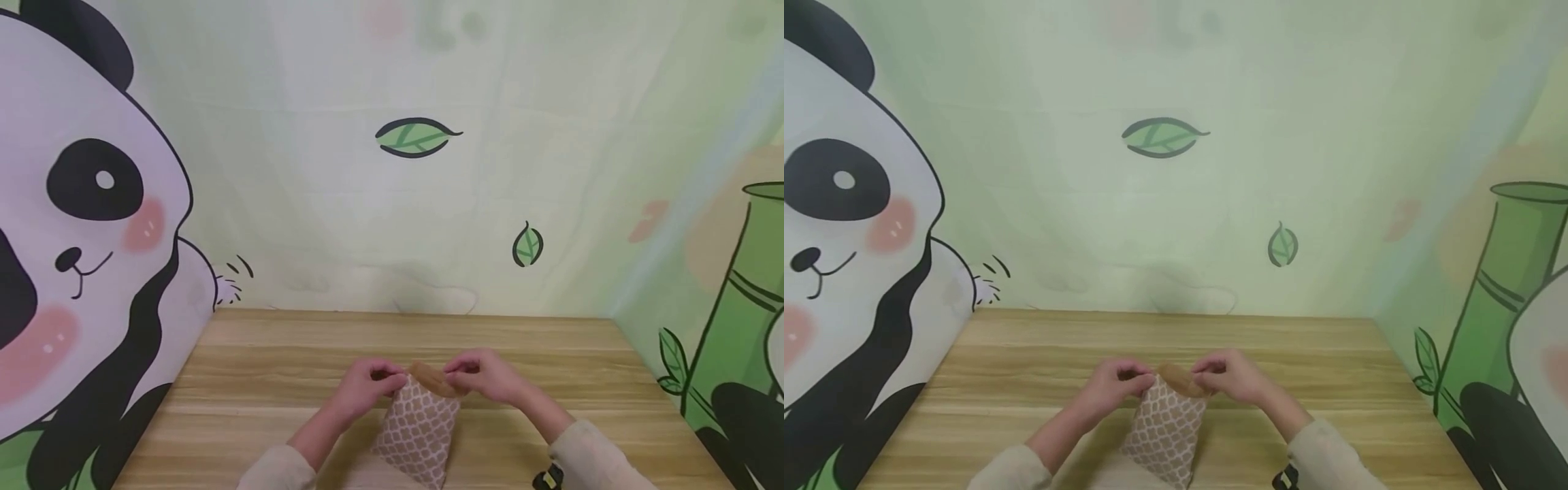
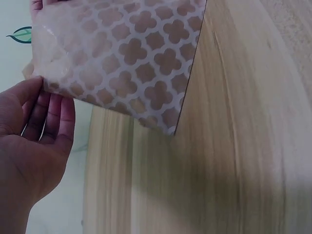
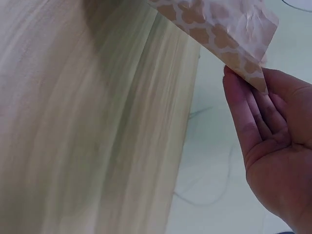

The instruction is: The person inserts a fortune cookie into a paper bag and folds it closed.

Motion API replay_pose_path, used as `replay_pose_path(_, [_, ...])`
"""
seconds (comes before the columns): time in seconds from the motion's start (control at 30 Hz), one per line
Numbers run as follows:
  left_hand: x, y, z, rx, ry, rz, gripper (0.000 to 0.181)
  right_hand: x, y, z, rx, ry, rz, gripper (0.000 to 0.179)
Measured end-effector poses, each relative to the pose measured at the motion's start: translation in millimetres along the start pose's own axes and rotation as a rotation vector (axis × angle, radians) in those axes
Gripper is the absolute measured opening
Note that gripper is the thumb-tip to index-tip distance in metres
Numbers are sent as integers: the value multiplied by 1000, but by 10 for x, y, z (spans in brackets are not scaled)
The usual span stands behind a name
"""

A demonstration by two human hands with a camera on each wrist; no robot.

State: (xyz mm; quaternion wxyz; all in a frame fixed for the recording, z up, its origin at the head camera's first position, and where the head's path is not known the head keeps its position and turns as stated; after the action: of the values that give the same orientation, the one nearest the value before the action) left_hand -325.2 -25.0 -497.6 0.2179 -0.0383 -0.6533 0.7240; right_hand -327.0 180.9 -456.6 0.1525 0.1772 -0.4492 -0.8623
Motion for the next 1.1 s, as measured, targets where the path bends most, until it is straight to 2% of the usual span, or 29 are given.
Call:
replay_pose_path(0.1, [-15, 13, 8, 13, -39, 4, 18, -70, -109, 49, 108, -39, -37, 30])
replay_pose_path(0.27, [-45, 32, 6, 33, -127, 17, 15, -207, -344, 18, 325, -51, -99, 42])
replay_pose_path(0.43, [-76, 25, -15, 61, -236, 24, 13, -277, -442, -57, 399, -62, -81, 39])
replay_pose_path(0.73, [-163, -66, -52, 229, -399, 1, 6, -302, -402, -36, 381, -142, -88, 33])
replay_pose_path(0.87, [-185, -159, -67, 292, -447, -31, 3, -302, -356, -44, 351, -170, -78, 31])
replay_pose_path(1.1, [-227, -287, -105, 328, -496, -109, 6, -304, -235, -63, 276, -250, -25, 21])
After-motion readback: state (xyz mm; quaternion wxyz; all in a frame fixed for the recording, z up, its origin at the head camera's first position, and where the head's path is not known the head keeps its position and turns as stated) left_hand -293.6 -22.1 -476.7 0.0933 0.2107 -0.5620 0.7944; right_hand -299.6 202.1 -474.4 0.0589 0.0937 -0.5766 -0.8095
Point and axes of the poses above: each hand's wrist, its own x-axis towards the middle knuckle, its own z-axis out of the back of the hand, y = z × x, the point moved 9 cm from there along x, towards the middle knuckle, and after that the axes turned 13 degrees about -z, right-handed, at the moved point
